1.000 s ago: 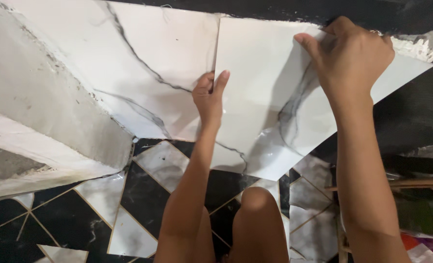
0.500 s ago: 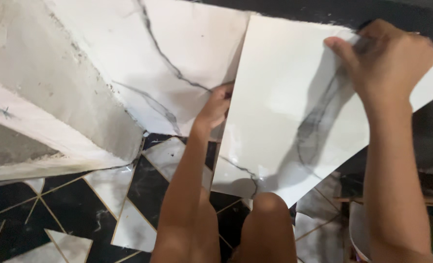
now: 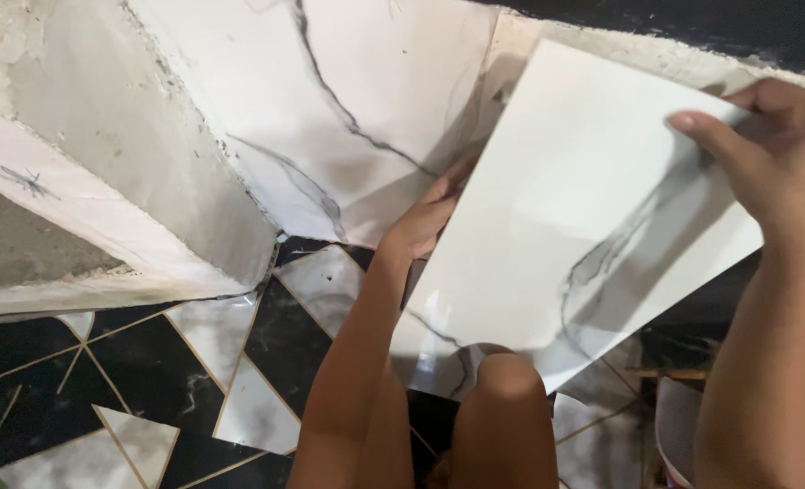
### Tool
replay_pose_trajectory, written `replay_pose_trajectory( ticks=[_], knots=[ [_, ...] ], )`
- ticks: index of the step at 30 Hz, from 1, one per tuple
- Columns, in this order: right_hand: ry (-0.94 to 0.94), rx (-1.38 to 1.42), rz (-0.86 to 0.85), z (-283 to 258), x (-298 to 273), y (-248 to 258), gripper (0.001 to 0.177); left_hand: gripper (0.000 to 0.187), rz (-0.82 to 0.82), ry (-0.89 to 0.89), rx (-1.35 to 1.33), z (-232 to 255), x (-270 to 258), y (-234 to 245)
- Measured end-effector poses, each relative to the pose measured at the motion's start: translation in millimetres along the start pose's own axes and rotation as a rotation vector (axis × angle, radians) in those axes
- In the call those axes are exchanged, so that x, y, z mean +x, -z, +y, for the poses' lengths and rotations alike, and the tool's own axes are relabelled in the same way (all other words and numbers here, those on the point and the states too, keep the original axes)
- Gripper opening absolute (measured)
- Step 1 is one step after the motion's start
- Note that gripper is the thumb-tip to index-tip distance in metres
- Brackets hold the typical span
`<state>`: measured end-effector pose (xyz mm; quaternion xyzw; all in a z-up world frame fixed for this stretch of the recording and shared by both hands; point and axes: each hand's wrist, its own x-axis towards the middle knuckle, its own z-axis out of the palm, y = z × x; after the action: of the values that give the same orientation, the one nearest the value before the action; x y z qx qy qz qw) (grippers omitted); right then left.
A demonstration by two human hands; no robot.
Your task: The person removes the protective film from a marble-patterned tile and applies it to a stair riser. They peel the backing, align the tile, and press it into place, smoothing the surface to ensure adhesion.
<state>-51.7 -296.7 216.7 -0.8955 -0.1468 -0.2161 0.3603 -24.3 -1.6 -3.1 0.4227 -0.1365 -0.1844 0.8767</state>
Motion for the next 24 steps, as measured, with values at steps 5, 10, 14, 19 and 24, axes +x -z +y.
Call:
replay_pose_trajectory(
  ticks=[5, 10, 14, 19, 24],
  knots=[
    [-0.072, -0.072, -0.076, 1.3, -33.9, 13.9, 0.023, 0.072, -0.024, 0.200, -0.048, 0.5, -8.9, -13.1],
    [0.067, -0.257, -0.075, -15.2, -62.9, 17.2, 0.027, 0.089, -0.061, 0.232, -0.061, 6.2, -14.3, -29.3],
    [0.090, -0.275, -0.109, -22.6, -57.0, 21.6, 0.027, 0.084, -0.014, 0.015, -0.145, 39.6, -11.9, -38.5],
    [0.101, -0.273, -0.146, -21.6, -51.9, 17.6, 0.031, 0.052, -0.025, -0.101, 0.360, 102.3, -12.3, -62.9],
    [0.061, -0.282, -0.170, -12.6, -47.2, 13.3, 0.029, 0.046, -0.018, -0.048, 0.680, 135.6, -13.6, -80.6]
  ],
)
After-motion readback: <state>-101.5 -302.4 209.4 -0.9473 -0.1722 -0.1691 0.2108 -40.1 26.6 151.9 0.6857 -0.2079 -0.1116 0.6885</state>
